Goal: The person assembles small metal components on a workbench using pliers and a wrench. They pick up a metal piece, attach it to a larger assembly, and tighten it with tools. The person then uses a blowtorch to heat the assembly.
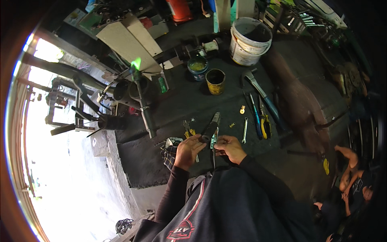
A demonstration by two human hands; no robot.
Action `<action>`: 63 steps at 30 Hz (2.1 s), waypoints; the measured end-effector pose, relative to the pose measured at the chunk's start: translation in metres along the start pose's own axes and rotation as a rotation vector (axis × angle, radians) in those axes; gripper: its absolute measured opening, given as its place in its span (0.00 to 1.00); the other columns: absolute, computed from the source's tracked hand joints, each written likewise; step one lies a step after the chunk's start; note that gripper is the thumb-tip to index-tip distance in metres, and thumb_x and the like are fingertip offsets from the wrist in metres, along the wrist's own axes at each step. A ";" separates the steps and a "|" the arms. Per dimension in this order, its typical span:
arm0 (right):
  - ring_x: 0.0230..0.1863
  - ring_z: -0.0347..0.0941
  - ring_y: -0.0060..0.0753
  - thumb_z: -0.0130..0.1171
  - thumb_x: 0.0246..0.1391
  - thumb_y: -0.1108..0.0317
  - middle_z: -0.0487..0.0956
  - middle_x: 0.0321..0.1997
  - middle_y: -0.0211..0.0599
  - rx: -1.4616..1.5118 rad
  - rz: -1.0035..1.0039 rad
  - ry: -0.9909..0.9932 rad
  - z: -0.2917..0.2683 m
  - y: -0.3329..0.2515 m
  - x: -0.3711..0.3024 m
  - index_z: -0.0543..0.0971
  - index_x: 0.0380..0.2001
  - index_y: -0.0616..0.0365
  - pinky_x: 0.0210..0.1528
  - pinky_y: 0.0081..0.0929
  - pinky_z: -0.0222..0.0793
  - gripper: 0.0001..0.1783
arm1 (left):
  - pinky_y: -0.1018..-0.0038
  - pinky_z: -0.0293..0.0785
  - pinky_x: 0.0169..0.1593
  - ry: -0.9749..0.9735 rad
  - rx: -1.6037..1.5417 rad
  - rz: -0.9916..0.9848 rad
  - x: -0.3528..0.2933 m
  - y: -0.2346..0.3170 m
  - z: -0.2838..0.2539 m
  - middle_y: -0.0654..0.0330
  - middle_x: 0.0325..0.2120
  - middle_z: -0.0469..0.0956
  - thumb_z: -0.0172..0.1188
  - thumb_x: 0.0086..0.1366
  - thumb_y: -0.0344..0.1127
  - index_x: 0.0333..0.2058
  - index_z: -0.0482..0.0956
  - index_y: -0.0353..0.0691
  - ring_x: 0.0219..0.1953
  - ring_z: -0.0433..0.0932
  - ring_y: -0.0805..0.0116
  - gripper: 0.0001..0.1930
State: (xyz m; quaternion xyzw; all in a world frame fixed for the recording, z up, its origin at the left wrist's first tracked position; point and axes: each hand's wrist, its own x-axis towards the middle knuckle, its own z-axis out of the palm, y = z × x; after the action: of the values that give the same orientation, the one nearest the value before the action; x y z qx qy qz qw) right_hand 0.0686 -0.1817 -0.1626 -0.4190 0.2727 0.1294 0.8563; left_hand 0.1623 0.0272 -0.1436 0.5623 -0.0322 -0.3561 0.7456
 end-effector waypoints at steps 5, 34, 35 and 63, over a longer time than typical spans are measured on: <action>0.40 0.80 0.26 0.65 0.56 0.76 0.82 0.44 0.35 0.007 -0.009 -0.061 0.009 0.000 0.002 0.79 0.52 0.62 0.39 0.26 0.79 0.20 | 0.62 0.76 0.59 -0.159 1.422 0.652 -0.014 0.018 -0.012 0.56 0.55 0.81 0.56 0.58 0.32 0.52 0.83 0.44 0.58 0.80 0.56 0.22; 0.41 0.81 0.27 0.66 0.57 0.78 0.83 0.41 0.29 -0.061 -0.030 0.023 0.000 0.010 -0.001 0.81 0.47 0.58 0.42 0.30 0.82 0.14 | 0.73 0.83 0.48 -0.064 0.552 0.095 -0.043 -0.031 -0.011 0.58 0.43 0.85 0.63 0.60 0.32 0.40 0.87 0.36 0.45 0.85 0.67 0.11; 0.41 0.81 0.26 0.66 0.57 0.77 0.83 0.40 0.29 -0.054 -0.017 0.032 0.002 0.008 -0.004 0.81 0.46 0.58 0.41 0.29 0.82 0.13 | 0.75 0.82 0.45 -0.025 0.345 -0.045 -0.045 -0.032 -0.008 0.58 0.40 0.85 0.62 0.63 0.32 0.40 0.87 0.34 0.42 0.85 0.68 0.11; 0.35 0.81 0.27 0.63 0.60 0.78 0.84 0.38 0.36 -0.067 -0.056 -0.026 -0.016 -0.021 -0.006 0.80 0.44 0.65 0.38 0.23 0.79 0.09 | 0.79 0.57 0.22 0.196 0.342 -0.349 -0.045 0.003 0.030 0.73 0.17 0.65 0.59 0.75 0.47 0.41 0.87 0.30 0.18 0.60 0.84 0.21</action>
State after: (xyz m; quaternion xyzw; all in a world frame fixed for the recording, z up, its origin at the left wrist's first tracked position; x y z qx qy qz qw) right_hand 0.0675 -0.2077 -0.1535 -0.4531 0.2451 0.1199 0.8487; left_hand 0.1164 0.0288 -0.1142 0.7090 0.0781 -0.4124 0.5667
